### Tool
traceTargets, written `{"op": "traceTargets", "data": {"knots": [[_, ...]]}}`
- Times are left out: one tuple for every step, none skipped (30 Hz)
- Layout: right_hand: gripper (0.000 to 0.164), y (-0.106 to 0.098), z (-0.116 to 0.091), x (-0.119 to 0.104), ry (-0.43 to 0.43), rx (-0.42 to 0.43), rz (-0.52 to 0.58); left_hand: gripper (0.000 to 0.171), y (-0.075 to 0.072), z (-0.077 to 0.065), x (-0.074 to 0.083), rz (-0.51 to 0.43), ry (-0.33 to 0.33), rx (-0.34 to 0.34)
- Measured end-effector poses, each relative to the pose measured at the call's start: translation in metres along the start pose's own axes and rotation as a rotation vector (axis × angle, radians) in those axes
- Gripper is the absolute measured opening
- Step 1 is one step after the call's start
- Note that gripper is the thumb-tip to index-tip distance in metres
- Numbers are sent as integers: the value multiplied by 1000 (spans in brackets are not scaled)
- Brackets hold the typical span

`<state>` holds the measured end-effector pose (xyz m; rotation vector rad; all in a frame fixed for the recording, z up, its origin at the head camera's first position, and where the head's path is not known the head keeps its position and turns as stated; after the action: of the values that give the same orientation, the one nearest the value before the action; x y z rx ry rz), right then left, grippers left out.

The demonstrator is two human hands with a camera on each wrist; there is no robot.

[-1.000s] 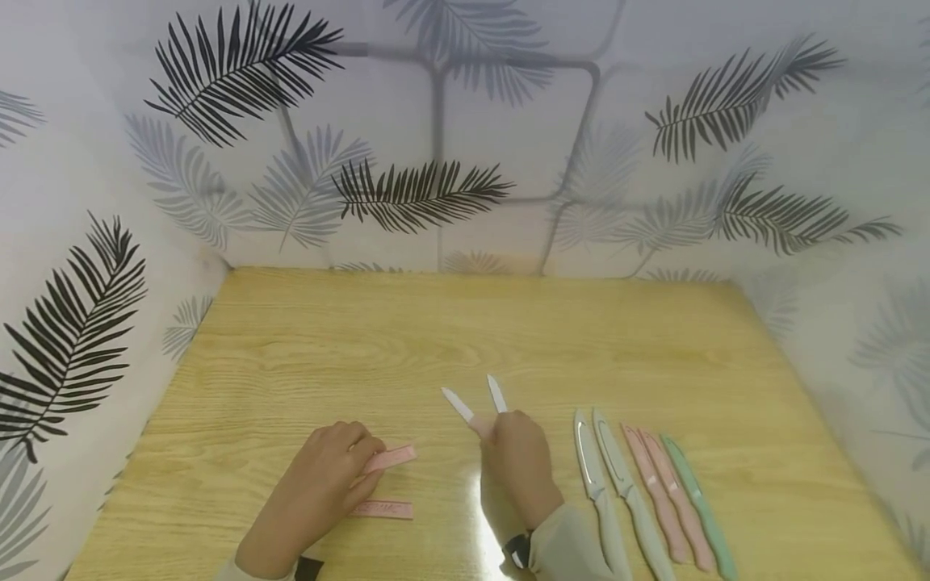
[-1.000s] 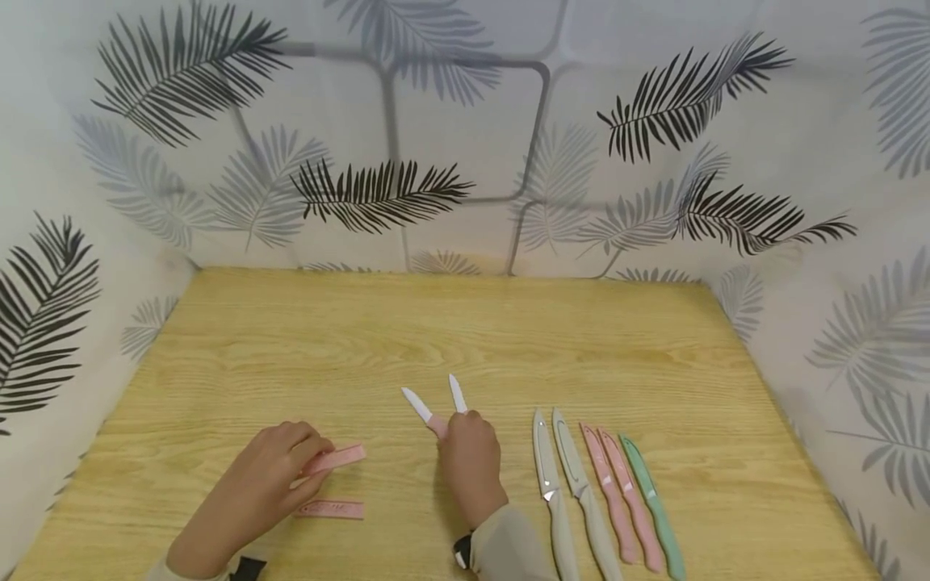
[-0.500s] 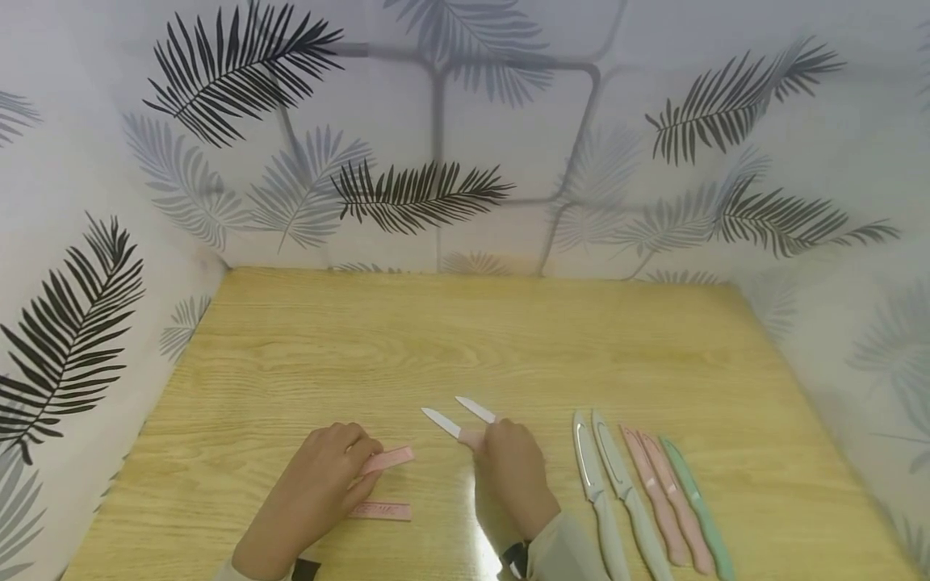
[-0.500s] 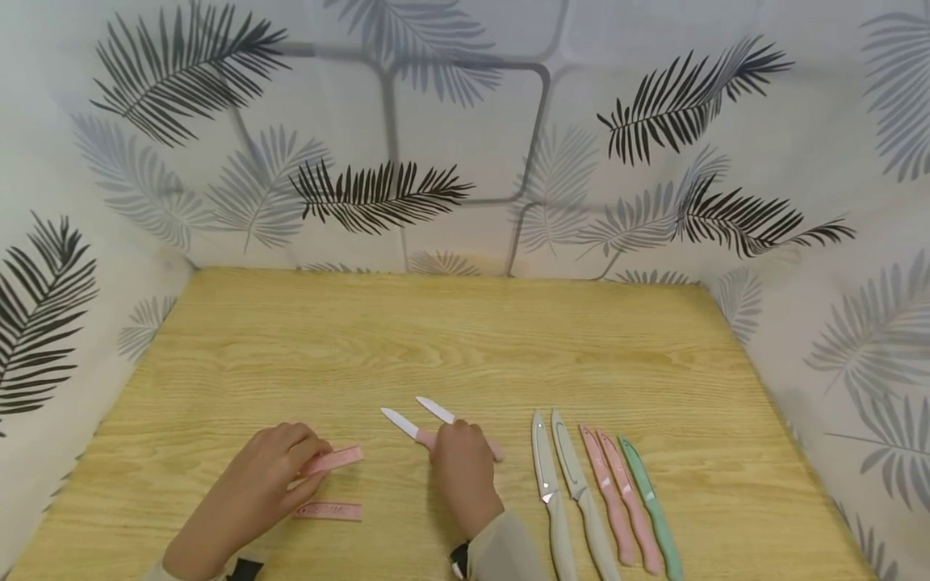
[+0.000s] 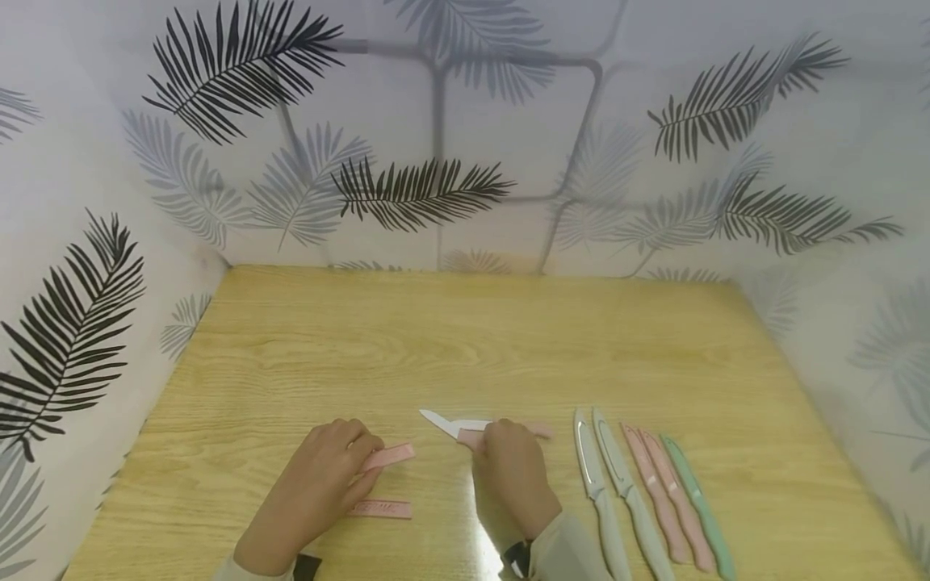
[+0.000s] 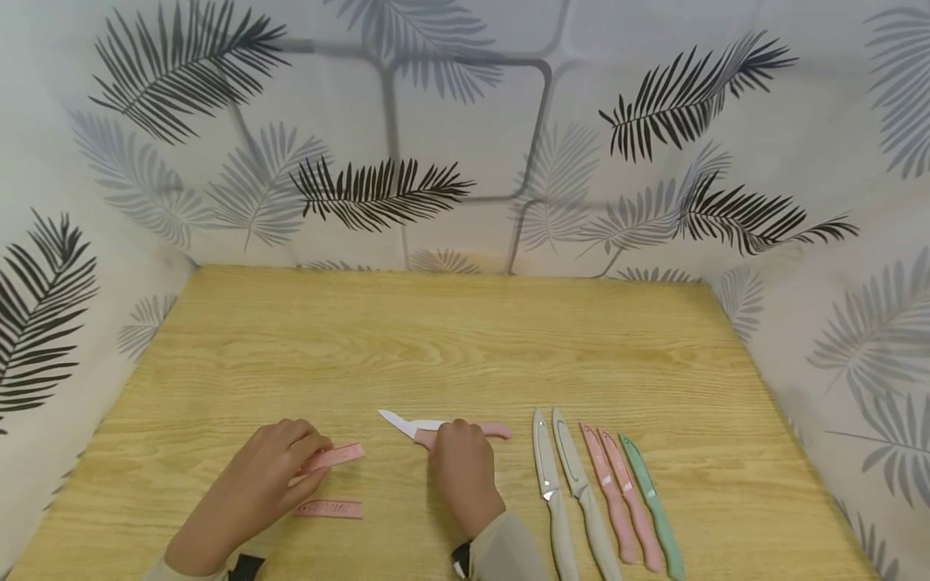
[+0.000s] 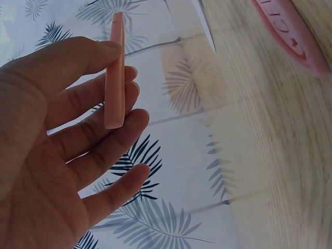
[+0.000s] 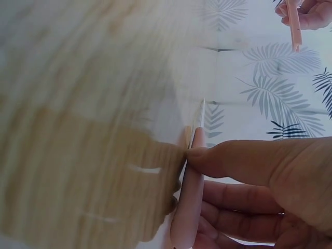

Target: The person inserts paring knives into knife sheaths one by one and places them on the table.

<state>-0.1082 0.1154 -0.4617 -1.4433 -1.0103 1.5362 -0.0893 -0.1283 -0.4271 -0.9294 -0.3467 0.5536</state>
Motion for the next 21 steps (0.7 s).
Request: {"op": "traceTargets", "data": {"knots": [[23, 0, 0, 0, 4, -3, 6, 17, 0, 0, 0, 0, 4, 3], [23, 0, 0, 0, 5, -2, 12, 17, 0, 0, 0, 0, 5, 4], [23, -1, 0, 0, 4, -3, 15, 17, 0, 1, 0, 3, 8, 6], [24, -2, 0, 0, 1, -3, 18, 17, 0, 1, -1, 5, 9, 8], [24, -2, 0, 0, -2, -5, 22, 18, 0, 1, -1, 5, 13, 11], [23, -3, 0, 0, -7, -10, 27, 18, 0, 1, -2, 5, 17, 15], [23, -4, -1, 0, -10, -16, 32, 19, 0, 1, -2, 7, 20, 19], [25, -5, -1, 1, -12, -22, 34, 20, 0, 2, -2, 8, 23, 26], [26, -6, -1, 1, -14, -28, 34, 21, 0, 2, -3, 10, 28, 34], [28, -7, -2, 2, -16, -33, 36, 22, 0, 2, -3, 9, 33, 43], [28, -8, -2, 2, -21, -34, 36, 22, 0, 2, -3, 8, 39, 52], [29, -10, -2, 3, -26, -32, 34, 22, 0, 2, -4, 7, 45, 62], [30, -12, -3, 4, -33, -29, 33, 20, 0, 2, -4, 7, 50, 71], [31, -15, -4, 5, -43, -25, 33, 15, 0, 3, -4, 7, 55, 79], [31, -17, -5, 5, -56, -13, 32, 12, 1, 3, -4, 8, 57, 86], [31, -19, -5, 6, -72, 4, 28, 15, 1, 3, -4, 9, 57, 91], [32, -22, -7, 7, -91, 26, 26, 22, 1, 4, -4, 10, 56, 96], [33, -25, -8, 7, -112, 48, 24, 30, 1, 4, -4, 12, 52, 98], [33, -27, -9, 8, -133, 70, 26, 39, 1, 4, -4, 13, 46, 99], [34, -30, -10, 9, -151, 93, 24, 44, 1, 5, -4, 12, 38, 100], [31, -32, -12, 9, -166, 121, 22, 46, 0, 5, -4, 10, 28, 98]]}}
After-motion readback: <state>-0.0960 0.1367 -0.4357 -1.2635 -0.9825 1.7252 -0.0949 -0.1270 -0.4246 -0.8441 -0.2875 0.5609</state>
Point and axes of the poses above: each hand's wrist, its own z-axis towards the middle knuckle, its own y-axis out of the palm, x = y × z, the point moved 1 cm from there along z, towards the middle knuckle, and after that the axes turned 8 degrees about y, right-handed, at the moved point
